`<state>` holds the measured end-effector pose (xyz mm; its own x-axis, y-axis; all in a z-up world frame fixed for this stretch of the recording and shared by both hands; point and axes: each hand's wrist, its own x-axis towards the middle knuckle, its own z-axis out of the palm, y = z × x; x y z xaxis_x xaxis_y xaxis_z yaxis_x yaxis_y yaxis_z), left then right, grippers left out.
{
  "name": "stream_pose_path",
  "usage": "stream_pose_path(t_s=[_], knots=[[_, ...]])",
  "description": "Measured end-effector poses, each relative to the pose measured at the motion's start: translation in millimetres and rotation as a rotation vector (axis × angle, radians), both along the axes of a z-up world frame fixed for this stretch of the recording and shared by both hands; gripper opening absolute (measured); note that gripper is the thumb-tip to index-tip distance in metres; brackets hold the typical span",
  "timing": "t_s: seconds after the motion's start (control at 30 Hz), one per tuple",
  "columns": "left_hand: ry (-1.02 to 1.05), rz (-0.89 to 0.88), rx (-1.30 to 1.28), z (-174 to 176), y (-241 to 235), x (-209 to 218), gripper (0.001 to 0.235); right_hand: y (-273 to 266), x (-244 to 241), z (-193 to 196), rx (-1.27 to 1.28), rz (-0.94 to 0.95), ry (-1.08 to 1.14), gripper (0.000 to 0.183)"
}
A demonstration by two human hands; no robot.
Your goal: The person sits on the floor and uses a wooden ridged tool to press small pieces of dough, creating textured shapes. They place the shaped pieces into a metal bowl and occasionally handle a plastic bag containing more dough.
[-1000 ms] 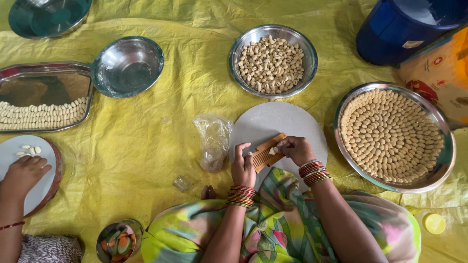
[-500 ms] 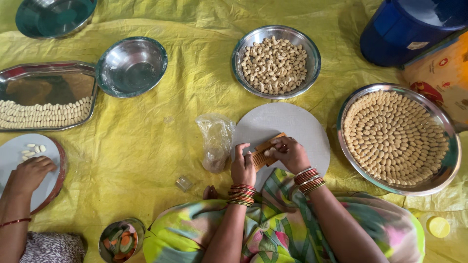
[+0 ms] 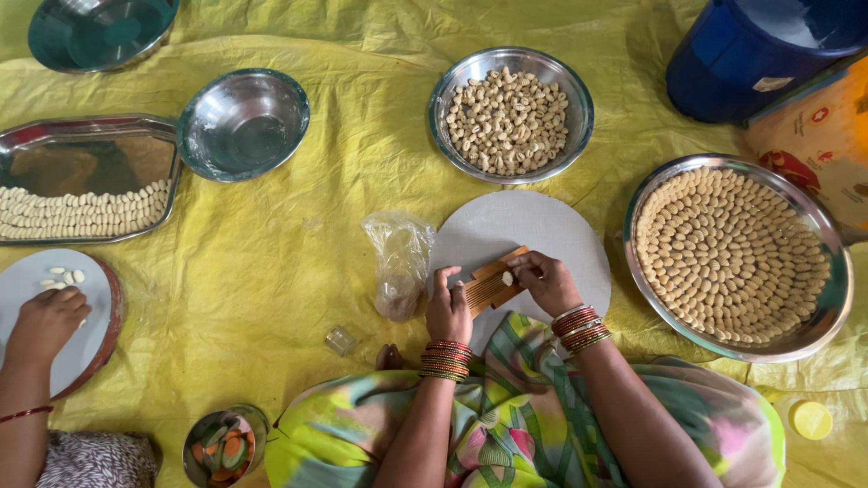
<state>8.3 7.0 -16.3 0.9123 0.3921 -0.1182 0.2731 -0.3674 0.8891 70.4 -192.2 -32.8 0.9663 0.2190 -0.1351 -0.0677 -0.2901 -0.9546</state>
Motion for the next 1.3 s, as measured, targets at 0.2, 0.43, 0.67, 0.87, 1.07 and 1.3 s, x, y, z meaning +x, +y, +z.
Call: stream_pose_path(t_s=[0.2, 0.43, 0.67, 0.87, 1.07, 1.3], knots=[[-0.05, 0.002, 0.043, -5, 0, 0, 0.027, 15, -11, 18, -0.261, -0.005, -0.037, 0.031], [0.193, -0.001, 0.063, 1, 3, 3, 0.031, -5, 4, -13, 0.0, -0.015, 0.041, 0.017], [0.188, -0.003, 0.271, 6, 3, -2, 0.038, -10, 2, -18, 0.522, -0.119, 0.448, 0.019], [0.06, 0.024, 0.416, -10, 3, -5, 0.039, 7, -22, -10, 0.132, 0.374, 0.365, 0.014], [-0.113, -0.056, -0.05, -62, 1, 12, 0.022, 24, -7, 43, -0.382, 0.626, 0.241, 0.007], [0.088, -0.038, -0.752, -68, -10, 19, 0.046, 19, 33, 131, 0.07, -0.277, -0.342, 0.033]])
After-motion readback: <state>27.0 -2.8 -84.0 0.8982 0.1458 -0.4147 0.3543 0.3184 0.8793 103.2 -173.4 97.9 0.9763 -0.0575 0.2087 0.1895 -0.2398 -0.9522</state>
